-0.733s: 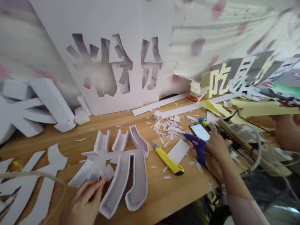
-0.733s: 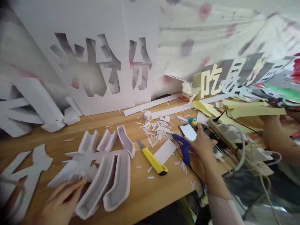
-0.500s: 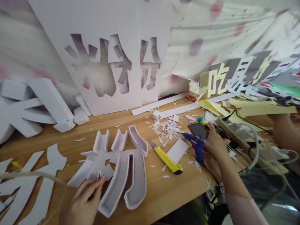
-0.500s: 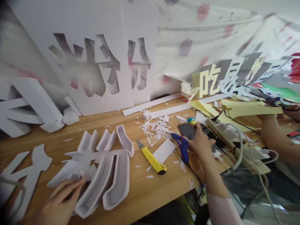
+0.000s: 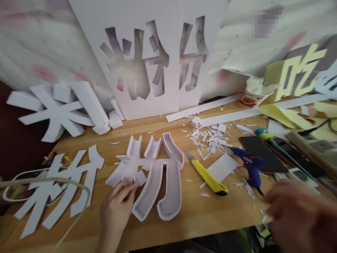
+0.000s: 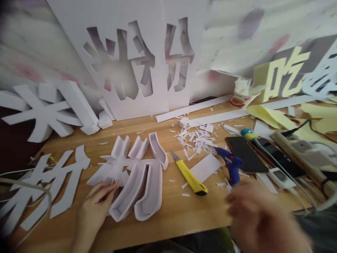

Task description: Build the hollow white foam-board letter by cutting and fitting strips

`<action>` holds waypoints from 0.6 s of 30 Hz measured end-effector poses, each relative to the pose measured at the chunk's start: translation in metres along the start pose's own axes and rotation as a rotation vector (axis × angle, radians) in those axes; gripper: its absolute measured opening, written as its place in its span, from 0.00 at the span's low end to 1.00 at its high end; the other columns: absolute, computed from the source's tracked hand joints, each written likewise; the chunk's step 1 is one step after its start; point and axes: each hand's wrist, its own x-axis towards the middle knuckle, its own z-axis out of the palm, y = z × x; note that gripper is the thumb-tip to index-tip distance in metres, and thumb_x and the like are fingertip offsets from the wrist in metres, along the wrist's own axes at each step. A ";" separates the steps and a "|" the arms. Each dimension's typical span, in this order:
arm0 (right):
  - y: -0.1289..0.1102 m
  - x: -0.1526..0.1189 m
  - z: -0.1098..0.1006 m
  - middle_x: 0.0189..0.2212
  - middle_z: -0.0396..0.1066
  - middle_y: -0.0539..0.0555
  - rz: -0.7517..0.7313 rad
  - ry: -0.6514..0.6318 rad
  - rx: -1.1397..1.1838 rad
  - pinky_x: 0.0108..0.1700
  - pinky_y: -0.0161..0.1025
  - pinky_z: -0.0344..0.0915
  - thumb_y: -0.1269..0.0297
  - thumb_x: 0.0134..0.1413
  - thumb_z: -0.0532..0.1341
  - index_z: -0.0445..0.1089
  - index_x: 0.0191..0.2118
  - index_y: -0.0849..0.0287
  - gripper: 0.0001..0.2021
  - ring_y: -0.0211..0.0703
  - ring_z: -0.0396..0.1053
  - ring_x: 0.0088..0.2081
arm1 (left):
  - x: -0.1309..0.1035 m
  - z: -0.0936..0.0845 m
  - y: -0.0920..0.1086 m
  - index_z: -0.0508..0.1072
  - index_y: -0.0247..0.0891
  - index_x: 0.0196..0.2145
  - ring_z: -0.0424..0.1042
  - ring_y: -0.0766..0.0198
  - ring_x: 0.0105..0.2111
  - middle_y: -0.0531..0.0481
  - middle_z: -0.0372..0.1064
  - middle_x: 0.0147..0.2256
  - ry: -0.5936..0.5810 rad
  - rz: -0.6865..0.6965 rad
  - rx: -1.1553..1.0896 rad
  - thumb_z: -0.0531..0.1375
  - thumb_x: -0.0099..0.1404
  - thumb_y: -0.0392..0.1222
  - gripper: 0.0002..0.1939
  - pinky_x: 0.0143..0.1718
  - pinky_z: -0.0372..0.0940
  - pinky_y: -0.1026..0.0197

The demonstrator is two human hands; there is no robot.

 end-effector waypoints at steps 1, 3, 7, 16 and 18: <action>-0.020 -0.009 0.016 0.19 0.62 0.49 -0.163 -0.083 0.212 0.29 0.42 0.63 0.57 0.71 0.46 0.61 0.28 0.50 0.18 0.44 0.65 0.24 | -0.001 0.000 0.000 0.80 0.46 0.37 0.75 0.68 0.30 0.55 0.75 0.31 -0.007 -0.010 -0.004 0.59 0.70 0.45 0.10 0.31 0.65 0.67; -0.053 -0.027 0.052 0.22 0.65 0.49 -0.222 -0.176 0.383 0.31 0.40 0.64 0.62 0.72 0.47 0.60 0.30 0.52 0.16 0.41 0.65 0.27 | -0.002 0.000 -0.001 0.81 0.45 0.37 0.75 0.68 0.30 0.55 0.75 0.31 -0.007 -0.021 -0.009 0.59 0.70 0.44 0.09 0.31 0.66 0.68; -0.080 -0.059 0.103 0.49 0.71 0.59 -0.260 -0.402 0.373 0.52 0.54 0.61 0.56 0.66 0.55 0.68 0.42 0.55 0.09 0.54 0.64 0.53 | -0.001 -0.001 0.000 0.81 0.45 0.38 0.75 0.68 0.29 0.55 0.76 0.32 -0.016 -0.021 -0.029 0.59 0.69 0.42 0.09 0.31 0.66 0.68; -0.067 -0.059 0.118 0.68 0.55 0.54 -0.439 -0.627 0.224 0.61 0.64 0.42 0.42 0.54 0.62 0.64 0.61 0.47 0.31 0.66 0.43 0.67 | 0.006 -0.005 0.007 0.81 0.44 0.36 0.75 0.69 0.27 0.54 0.76 0.30 -0.023 0.000 0.006 0.58 0.70 0.44 0.11 0.29 0.66 0.69; -0.067 -0.054 0.121 0.68 0.55 0.53 -0.485 -0.634 0.213 0.62 0.64 0.36 0.40 0.54 0.61 0.63 0.62 0.47 0.32 0.65 0.44 0.67 | 0.006 -0.005 0.008 0.81 0.44 0.36 0.75 0.68 0.27 0.53 0.76 0.30 -0.020 0.000 0.009 0.58 0.70 0.44 0.12 0.29 0.66 0.69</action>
